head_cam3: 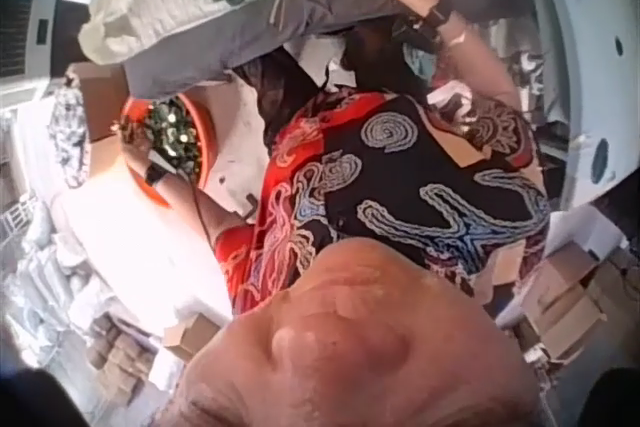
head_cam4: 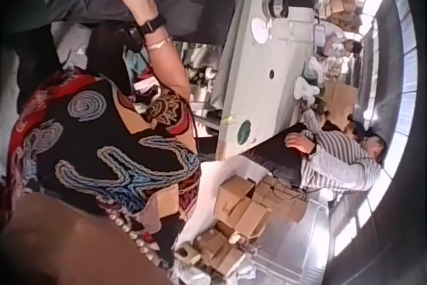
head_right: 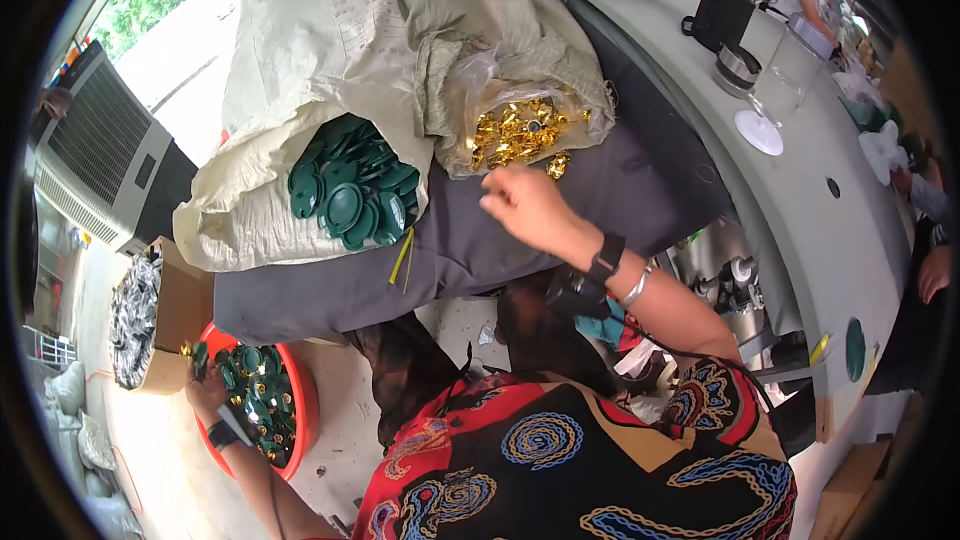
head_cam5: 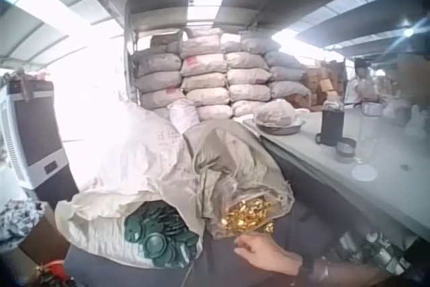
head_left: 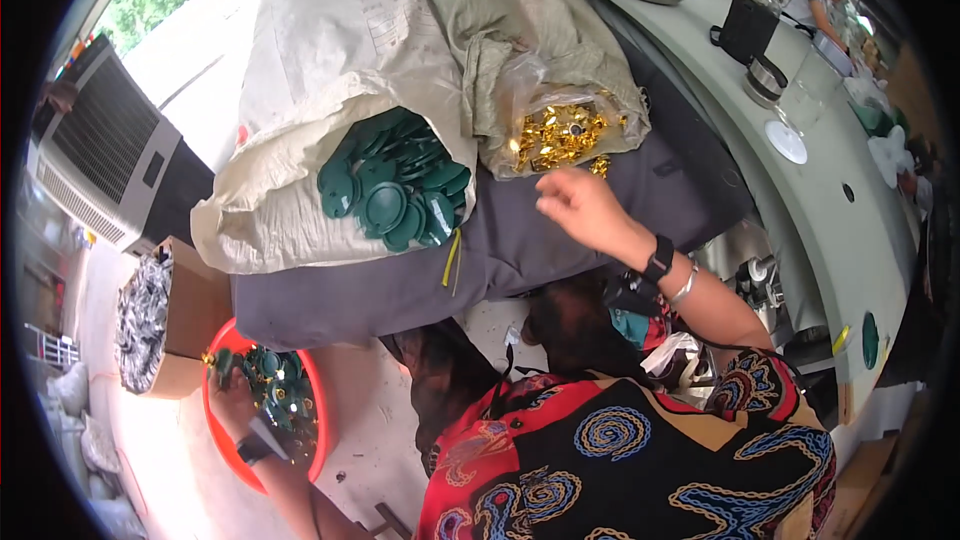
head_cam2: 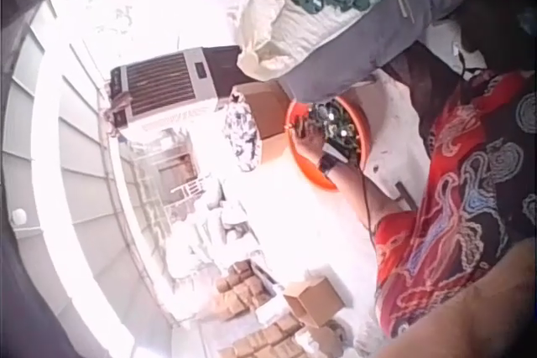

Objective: Assembling green plastic discs with gold-colored metal caps by hand.

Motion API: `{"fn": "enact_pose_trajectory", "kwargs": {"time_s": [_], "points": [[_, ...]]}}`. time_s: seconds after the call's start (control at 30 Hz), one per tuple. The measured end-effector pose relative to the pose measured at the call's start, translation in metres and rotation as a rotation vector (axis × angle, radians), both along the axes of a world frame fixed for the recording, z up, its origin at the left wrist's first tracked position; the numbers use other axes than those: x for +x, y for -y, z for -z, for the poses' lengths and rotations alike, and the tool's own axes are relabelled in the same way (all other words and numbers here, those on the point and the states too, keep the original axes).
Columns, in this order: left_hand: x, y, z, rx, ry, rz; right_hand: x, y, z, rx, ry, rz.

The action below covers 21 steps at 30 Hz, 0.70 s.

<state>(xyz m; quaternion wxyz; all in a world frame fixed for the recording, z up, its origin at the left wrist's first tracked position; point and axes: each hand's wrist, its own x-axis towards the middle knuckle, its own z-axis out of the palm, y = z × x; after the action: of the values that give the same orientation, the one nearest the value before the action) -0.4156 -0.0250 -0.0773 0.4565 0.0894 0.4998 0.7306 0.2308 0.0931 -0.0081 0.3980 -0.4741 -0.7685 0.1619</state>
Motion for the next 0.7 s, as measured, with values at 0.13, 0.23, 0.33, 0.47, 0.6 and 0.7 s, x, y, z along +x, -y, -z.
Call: {"fn": "enact_pose_trajectory", "kwargs": {"time_s": [0.13, 0.23, 0.33, 0.47, 0.6, 0.7], "points": [[-0.026, -0.025, 0.036, -0.151, 0.012, -0.135, 0.015, -0.025, -0.009, 0.130, 0.316, 0.203], [0.147, -0.064, -0.028, -0.072, -0.725, 0.064, 0.017, -0.046, 0.004, 0.049, 0.464, 0.267], [0.230, -0.094, -0.041, 0.053, -1.038, 0.260, 0.012, -0.067, 0.018, 0.003, 0.649, 0.328], [0.312, -0.121, -0.055, 0.341, -1.660, 0.326, 0.013, -0.074, 0.023, 0.108, 0.737, 0.307], [0.341, -0.148, -0.054, 0.293, -1.934, 0.347, 0.014, -0.058, 0.014, 0.004, 0.623, 0.233], [0.338, -0.165, -0.039, 0.276, -2.019, 0.350, 0.018, -0.042, 0.006, 0.045, 0.387, 0.130]]}}
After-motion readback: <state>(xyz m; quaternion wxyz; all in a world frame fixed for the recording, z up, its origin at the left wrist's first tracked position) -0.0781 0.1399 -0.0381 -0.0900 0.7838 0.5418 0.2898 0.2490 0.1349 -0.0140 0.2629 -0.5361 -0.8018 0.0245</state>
